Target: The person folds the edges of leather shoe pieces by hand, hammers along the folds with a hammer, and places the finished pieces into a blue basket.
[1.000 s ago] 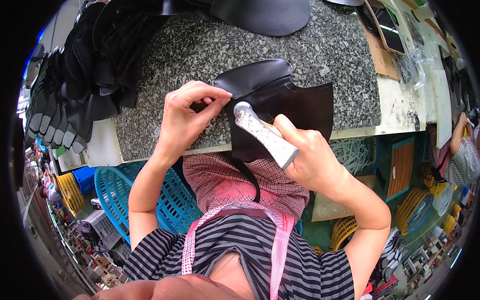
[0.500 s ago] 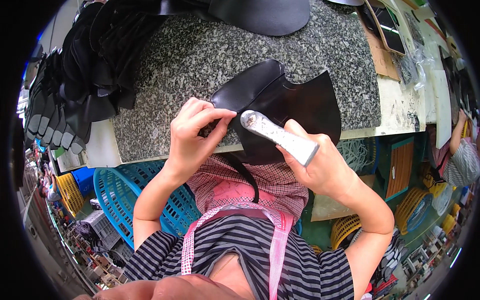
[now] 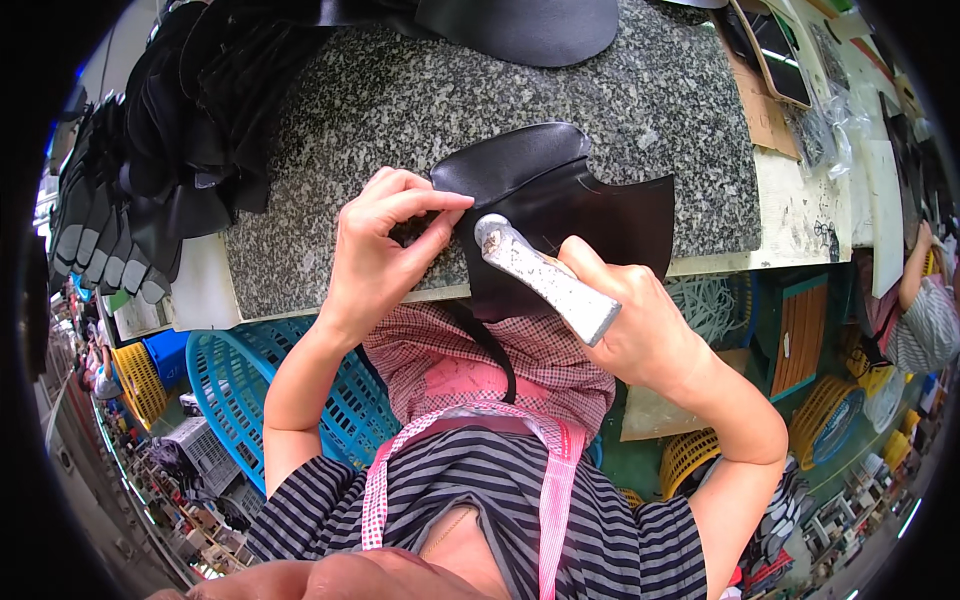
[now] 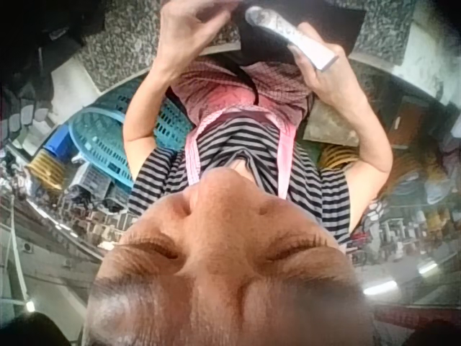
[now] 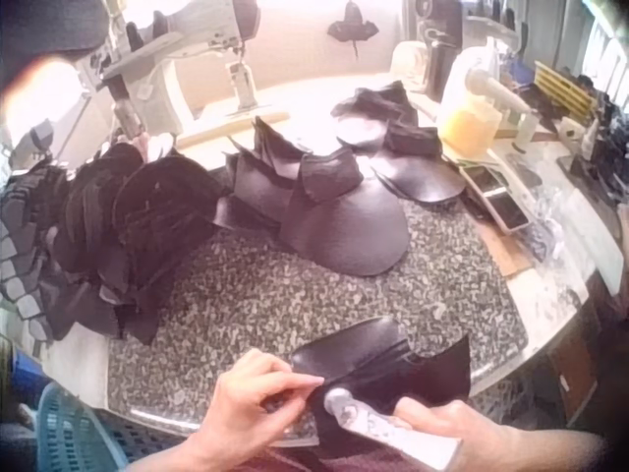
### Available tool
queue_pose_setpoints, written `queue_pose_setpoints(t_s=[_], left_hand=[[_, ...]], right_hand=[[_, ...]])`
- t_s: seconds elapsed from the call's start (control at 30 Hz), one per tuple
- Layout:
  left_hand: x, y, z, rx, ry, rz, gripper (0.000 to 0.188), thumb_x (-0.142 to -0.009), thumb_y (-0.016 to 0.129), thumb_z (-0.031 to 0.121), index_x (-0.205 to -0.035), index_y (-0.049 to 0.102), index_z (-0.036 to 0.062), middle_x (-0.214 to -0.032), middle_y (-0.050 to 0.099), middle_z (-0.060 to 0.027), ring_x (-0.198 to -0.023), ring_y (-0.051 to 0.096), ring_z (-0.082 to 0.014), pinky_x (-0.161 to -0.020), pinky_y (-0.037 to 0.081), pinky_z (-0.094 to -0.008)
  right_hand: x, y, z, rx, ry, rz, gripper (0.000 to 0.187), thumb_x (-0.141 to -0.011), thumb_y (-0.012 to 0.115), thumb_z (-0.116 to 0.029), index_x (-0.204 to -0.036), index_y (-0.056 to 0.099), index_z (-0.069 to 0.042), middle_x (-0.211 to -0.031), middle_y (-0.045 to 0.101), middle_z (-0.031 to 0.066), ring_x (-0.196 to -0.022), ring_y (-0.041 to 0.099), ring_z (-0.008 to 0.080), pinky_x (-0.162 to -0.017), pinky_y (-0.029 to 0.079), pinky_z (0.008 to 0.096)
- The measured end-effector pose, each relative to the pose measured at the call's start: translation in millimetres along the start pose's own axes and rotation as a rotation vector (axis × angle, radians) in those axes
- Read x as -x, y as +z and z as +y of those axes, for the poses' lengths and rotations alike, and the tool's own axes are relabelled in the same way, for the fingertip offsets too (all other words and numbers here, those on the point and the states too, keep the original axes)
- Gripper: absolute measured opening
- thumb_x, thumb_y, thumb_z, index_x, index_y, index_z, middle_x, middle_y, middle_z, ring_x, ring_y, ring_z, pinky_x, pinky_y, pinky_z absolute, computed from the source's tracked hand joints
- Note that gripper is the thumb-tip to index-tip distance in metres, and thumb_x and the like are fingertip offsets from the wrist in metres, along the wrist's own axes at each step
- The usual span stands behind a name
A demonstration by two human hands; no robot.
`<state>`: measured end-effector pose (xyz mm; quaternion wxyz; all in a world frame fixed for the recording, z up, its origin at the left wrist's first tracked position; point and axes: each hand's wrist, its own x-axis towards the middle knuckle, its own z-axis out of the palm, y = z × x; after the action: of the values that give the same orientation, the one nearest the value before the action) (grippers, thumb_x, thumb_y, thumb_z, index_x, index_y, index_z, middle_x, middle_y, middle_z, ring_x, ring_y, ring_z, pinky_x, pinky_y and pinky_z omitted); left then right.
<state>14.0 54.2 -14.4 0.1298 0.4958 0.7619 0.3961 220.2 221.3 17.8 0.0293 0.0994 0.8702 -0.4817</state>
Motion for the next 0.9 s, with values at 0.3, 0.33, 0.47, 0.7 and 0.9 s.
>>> queue_pose_setpoints(t_s=[0.3,0.33,0.47,0.7,0.9], left_hand=[[-12,4,6,0.084,-0.058,0.045,0.025,-0.074,0.083,0.003,-0.097,0.078,0.0077,-0.083,0.065,-0.0047,-0.076,0.062,-0.0161,-0.068,0.051,-0.0278],[-13,8,0,0.088,-0.006,0.028,0.021,-0.074,0.084,0.009,-0.093,0.076,0.0086,-0.081,0.065,-0.004,-0.072,0.062,-0.0181,-0.065,0.051,-0.0321],[-16,8,-1,-0.012,0.067,-0.008,0.011,-0.076,0.083,0.012,-0.086,0.077,0.0105,-0.075,0.064,-0.003,-0.071,0.062,-0.0197,-0.064,0.051,-0.0318],[-24,6,10,-0.252,0.141,-0.033,0.016,-0.081,0.08,0.027,-0.09,0.078,0.0142,-0.072,0.062,-0.002,-0.066,0.066,-0.0205,-0.056,0.051,-0.0342],[-32,8,28,-0.736,0.384,-0.069,0.014,-0.082,0.078,0.028,-0.077,0.072,0.0169,-0.066,0.055,0.0015,-0.057,0.062,-0.0163,-0.047,0.046,-0.0332]], right_hand=[[-4,3,4,-0.055,-0.05,0.05,0.018,-0.099,0.058,-0.011,-0.096,0.05,0.005,-0.073,0.043,0.0166,-0.054,0.048,0.0401,-0.048,0.04,0.0381],[-5,3,3,-0.064,-0.048,0.044,0.017,-0.099,0.058,-0.011,-0.096,0.05,0.004,-0.073,0.044,0.0168,-0.055,0.048,0.0409,-0.049,0.04,0.0388],[3,3,8,-0.018,-0.047,0.1,0.017,-0.099,0.059,-0.011,-0.098,0.052,0.005,-0.073,0.045,0.0162,-0.054,0.047,0.0392,-0.051,0.039,0.0391],[17,2,16,0.047,-0.074,0.212,0.017,-0.099,0.059,-0.01,-0.107,0.058,0.005,-0.068,0.051,0.0144,-0.052,0.051,0.0305,-0.052,0.04,0.0391],[16,7,27,-0.012,-0.104,0.198,0.017,-0.099,0.057,-0.01,-0.108,0.056,0.005,-0.067,0.047,0.0143,-0.051,0.051,0.0326,-0.05,0.04,0.0388]])
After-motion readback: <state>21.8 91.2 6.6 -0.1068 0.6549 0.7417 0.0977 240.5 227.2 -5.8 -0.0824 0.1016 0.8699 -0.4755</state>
